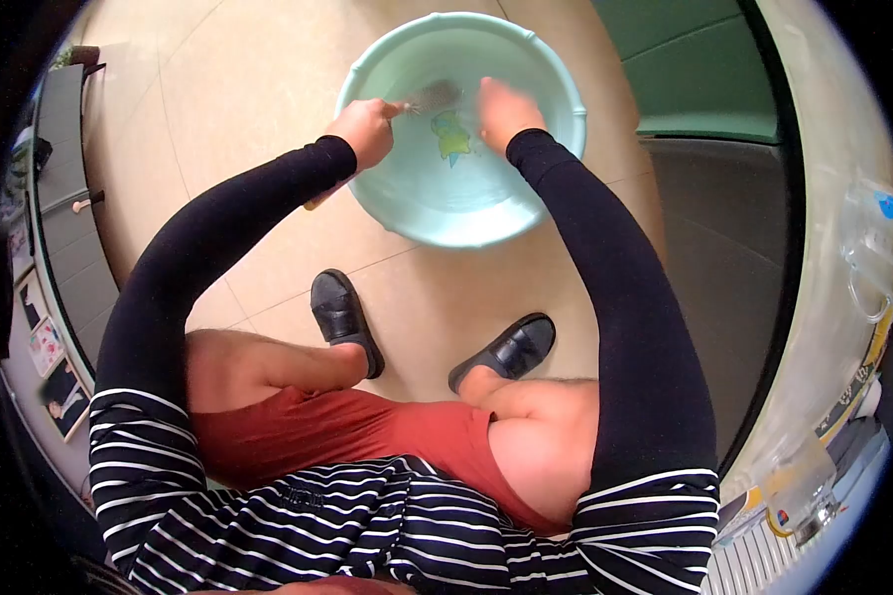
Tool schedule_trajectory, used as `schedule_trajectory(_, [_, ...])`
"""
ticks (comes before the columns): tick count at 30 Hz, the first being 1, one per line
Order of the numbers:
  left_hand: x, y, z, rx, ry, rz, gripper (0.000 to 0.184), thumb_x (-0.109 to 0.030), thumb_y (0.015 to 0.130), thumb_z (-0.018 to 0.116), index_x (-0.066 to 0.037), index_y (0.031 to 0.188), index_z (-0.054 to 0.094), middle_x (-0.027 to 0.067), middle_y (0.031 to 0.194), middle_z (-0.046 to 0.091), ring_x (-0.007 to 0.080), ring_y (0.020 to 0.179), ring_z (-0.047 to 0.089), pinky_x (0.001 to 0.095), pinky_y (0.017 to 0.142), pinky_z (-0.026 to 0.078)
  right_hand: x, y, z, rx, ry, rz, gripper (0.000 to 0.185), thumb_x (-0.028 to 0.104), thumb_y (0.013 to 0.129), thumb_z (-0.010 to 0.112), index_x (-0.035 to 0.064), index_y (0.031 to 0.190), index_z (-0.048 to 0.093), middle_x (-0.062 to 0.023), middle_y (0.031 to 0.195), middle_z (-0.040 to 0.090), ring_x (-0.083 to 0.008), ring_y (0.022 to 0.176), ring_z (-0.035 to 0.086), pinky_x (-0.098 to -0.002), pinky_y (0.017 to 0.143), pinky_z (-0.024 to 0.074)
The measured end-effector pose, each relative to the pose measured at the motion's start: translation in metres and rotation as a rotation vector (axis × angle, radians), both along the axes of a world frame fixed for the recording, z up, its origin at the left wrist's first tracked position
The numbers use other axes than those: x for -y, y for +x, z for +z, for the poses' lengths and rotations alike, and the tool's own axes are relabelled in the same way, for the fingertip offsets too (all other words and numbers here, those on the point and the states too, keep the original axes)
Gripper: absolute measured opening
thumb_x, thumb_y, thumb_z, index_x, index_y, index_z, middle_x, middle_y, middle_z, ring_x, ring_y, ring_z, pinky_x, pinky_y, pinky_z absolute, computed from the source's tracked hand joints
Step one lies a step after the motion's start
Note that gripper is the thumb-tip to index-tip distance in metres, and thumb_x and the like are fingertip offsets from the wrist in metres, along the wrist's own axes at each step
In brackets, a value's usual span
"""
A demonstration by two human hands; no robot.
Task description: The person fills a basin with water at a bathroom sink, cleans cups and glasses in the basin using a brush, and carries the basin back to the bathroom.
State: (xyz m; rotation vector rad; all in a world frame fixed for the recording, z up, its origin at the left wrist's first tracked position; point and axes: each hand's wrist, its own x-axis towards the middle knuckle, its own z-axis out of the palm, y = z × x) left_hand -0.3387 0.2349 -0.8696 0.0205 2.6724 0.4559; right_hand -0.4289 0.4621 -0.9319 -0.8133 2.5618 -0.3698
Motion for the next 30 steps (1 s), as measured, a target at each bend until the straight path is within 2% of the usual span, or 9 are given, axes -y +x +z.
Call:
schedule_trajectory(1, [0.000, -0.002, 0.004, 0.029, -0.060, -0.144, 0.047, 0.001, 0.083, 0.046, -0.012, 0.122, 0.068, 0.0223, 0.091, 0.069, 0.0367, 0.083, 0.068, 0.0438, 0.078, 0.055, -0.004, 0.000, -0.002, -0.027, -0.043, 0.030, 0.061, 0.012, 0.078, 0.073, 0.0114, 0.132, 0.044, -0.0173, 0.118, 0.058, -0.0384, 0.109, 0.059, -0.0476, 0.092, 0.0493])
schedule_trajectory(4, [0.003, 0.000, 0.021, -0.007, 0.175, -0.038, 0.040, 0.000, 0.085, 0.048, -0.011, 0.116, 0.071, 0.0230, 0.085, 0.068, 0.0350, 0.079, 0.068, 0.0423, 0.075, 0.055, -0.013, -0.003, 0.000, -0.023, -0.095, 0.111, 0.063, 0.014, 0.076, 0.075, 0.0130, 0.132, 0.045, -0.0141, 0.121, 0.057, -0.0346, 0.114, 0.057, -0.0466, 0.100, 0.0432])
schedule_trajectory(10, [0.019, 0.005, 0.011, -0.191, 0.106, -0.662, 0.046, -0.004, 0.085, 0.052, -0.010, 0.131, 0.060, 0.0170, 0.082, 0.064, 0.0335, 0.070, 0.065, 0.0413, 0.067, 0.055, -0.021, 0.001, 0.007, -0.012, -0.142, 0.271, 0.065, 0.011, 0.071, 0.074, 0.0173, 0.131, 0.049, -0.0093, 0.127, 0.058, -0.0317, 0.115, 0.057, -0.0440, 0.103, 0.0411])
schedule_trajectory(14, [-0.002, 0.000, 0.008, -0.214, -0.161, -0.601, 0.051, -0.006, 0.086, 0.051, -0.012, 0.136, 0.055, 0.0150, 0.088, 0.064, 0.0324, 0.074, 0.067, 0.0422, 0.069, 0.055, -0.015, 0.008, 0.002, 0.110, -0.259, 0.122, 0.063, 0.008, 0.070, 0.073, 0.0179, 0.128, 0.050, -0.0067, 0.126, 0.058, -0.0291, 0.117, 0.056, -0.0438, 0.107, 0.0344])
schedule_trajectory(18, [-0.013, 0.013, -0.006, -0.045, 0.121, -0.312, 0.039, -0.006, 0.091, 0.048, -0.011, 0.127, 0.062, 0.0196, 0.091, 0.068, 0.0353, 0.079, 0.068, 0.0431, 0.071, 0.055, -0.014, 0.009, 0.001, 0.078, -0.297, 0.129, 0.063, 0.006, 0.070, 0.070, 0.0179, 0.129, 0.049, -0.0070, 0.125, 0.058, -0.0287, 0.117, 0.057, -0.0439, 0.106, 0.0347])
schedule_trajectory(21, [-0.005, -0.004, -0.003, -0.014, 0.306, -0.292, 0.036, -0.008, 0.092, 0.050, -0.011, 0.125, 0.064, 0.0203, 0.088, 0.068, 0.0365, 0.081, 0.067, 0.0449, 0.073, 0.054, -0.019, 0.019, -0.002, 0.003, -0.304, 0.183, 0.062, 0.007, 0.071, 0.070, 0.0174, 0.129, 0.049, -0.0083, 0.124, 0.058, -0.0295, 0.117, 0.057, -0.0440, 0.106, 0.0354])
schedule_trajectory(22, [-0.008, -0.003, 0.004, -0.020, 0.309, -0.187, 0.036, -0.003, 0.086, 0.048, -0.010, 0.115, 0.068, 0.0187, 0.092, 0.070, 0.0363, 0.084, 0.068, 0.0461, 0.075, 0.055, -0.018, 0.020, 0.001, -0.013, -0.311, 0.160, 0.063, 0.007, 0.071, 0.070, 0.0170, 0.129, 0.050, -0.0088, 0.124, 0.058, -0.0298, 0.117, 0.057, -0.0438, 0.105, 0.0363])
schedule_trajectory(25, [-0.019, 0.009, 0.001, -0.024, 0.043, -0.229, 0.034, -0.004, 0.087, 0.049, -0.011, 0.113, 0.070, 0.0171, 0.092, 0.070, 0.0349, 0.085, 0.069, 0.0452, 0.076, 0.056, -0.014, 0.021, -0.002, -0.097, -0.251, 0.186, 0.064, 0.011, 0.071, 0.074, 0.0139, 0.130, 0.049, -0.0099, 0.121, 0.058, -0.0309, 0.115, 0.056, -0.0439, 0.103, 0.0381])
schedule_trajectory(30, [0.008, 0.001, -0.002, -0.049, -0.032, -0.338, 0.044, 0.000, 0.083, 0.050, -0.012, 0.122, 0.065, 0.0185, 0.085, 0.068, 0.0358, 0.081, 0.068, 0.0457, 0.073, 0.056, -0.004, 0.010, 0.013, -0.077, 0.039, 0.258, 0.065, 0.015, 0.071, 0.076, 0.0105, 0.130, 0.048, -0.0134, 0.119, 0.058, -0.0330, 0.105, 0.059, -0.0451, 0.089, 0.0468])
